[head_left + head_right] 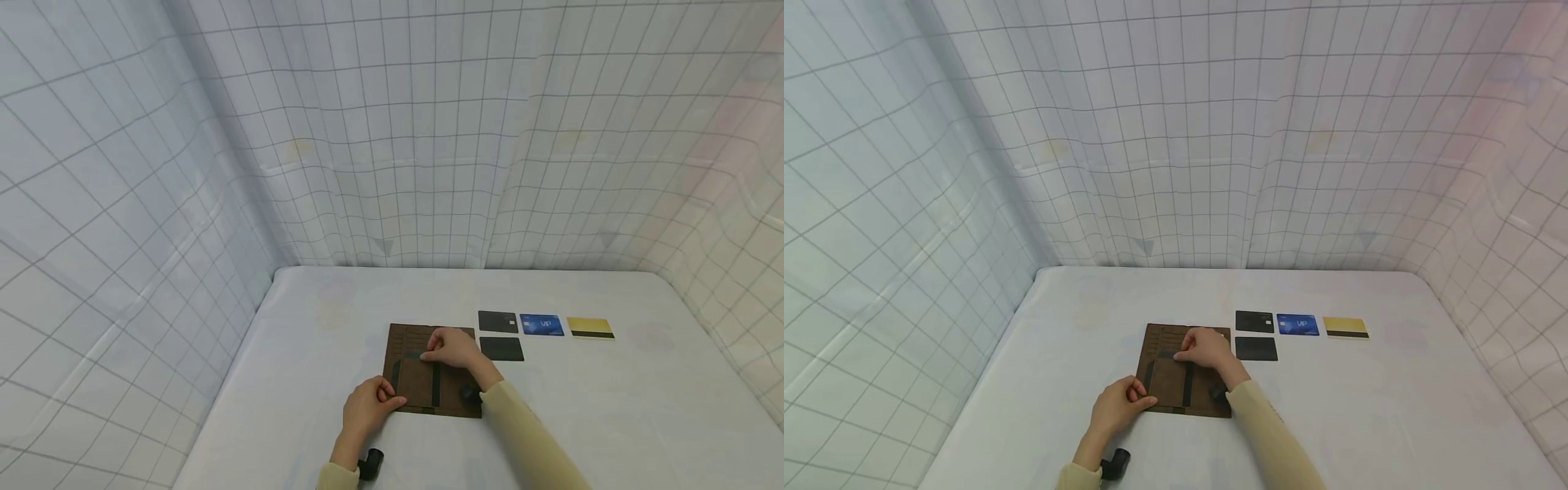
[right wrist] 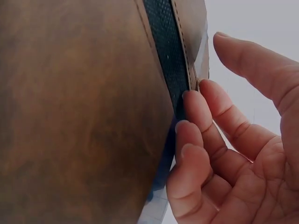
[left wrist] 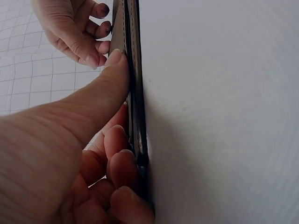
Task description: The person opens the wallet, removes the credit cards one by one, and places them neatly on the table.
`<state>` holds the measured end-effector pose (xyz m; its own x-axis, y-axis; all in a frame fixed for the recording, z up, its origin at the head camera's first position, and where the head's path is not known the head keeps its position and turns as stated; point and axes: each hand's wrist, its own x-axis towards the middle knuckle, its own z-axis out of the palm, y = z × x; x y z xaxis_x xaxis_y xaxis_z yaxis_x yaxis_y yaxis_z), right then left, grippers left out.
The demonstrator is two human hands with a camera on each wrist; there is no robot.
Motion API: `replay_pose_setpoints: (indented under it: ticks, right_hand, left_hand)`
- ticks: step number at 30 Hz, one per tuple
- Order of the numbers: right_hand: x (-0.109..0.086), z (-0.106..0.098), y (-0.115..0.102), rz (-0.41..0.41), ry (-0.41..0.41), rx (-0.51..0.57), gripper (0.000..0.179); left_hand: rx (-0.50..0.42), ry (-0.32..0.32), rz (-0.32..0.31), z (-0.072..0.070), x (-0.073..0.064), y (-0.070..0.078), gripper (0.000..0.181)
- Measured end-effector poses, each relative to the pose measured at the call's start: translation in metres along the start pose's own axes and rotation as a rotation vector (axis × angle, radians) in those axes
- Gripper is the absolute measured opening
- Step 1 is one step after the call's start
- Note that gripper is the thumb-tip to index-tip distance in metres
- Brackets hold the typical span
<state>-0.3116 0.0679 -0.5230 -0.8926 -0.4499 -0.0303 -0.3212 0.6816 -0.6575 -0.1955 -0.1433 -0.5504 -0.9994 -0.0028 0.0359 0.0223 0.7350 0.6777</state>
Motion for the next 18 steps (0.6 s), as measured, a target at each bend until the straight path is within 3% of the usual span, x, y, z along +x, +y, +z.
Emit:
replay_pose_setpoints:
  ticks: [7,18]
  right_hand:
    - [0.0017,0.0041,-0.0031,0.004,-0.002,-0.053,0.023]
    - [0.0095,0.0062,-0.0036,0.086,-0.033,-0.068,0.026]
  left_hand:
    - [0.003,0.005,0.001,0.0001,0.0003,-0.0002,0.029]
    - [0.004,-0.002,-0.003,0.0012,0.0008,-0.0009,0.03]
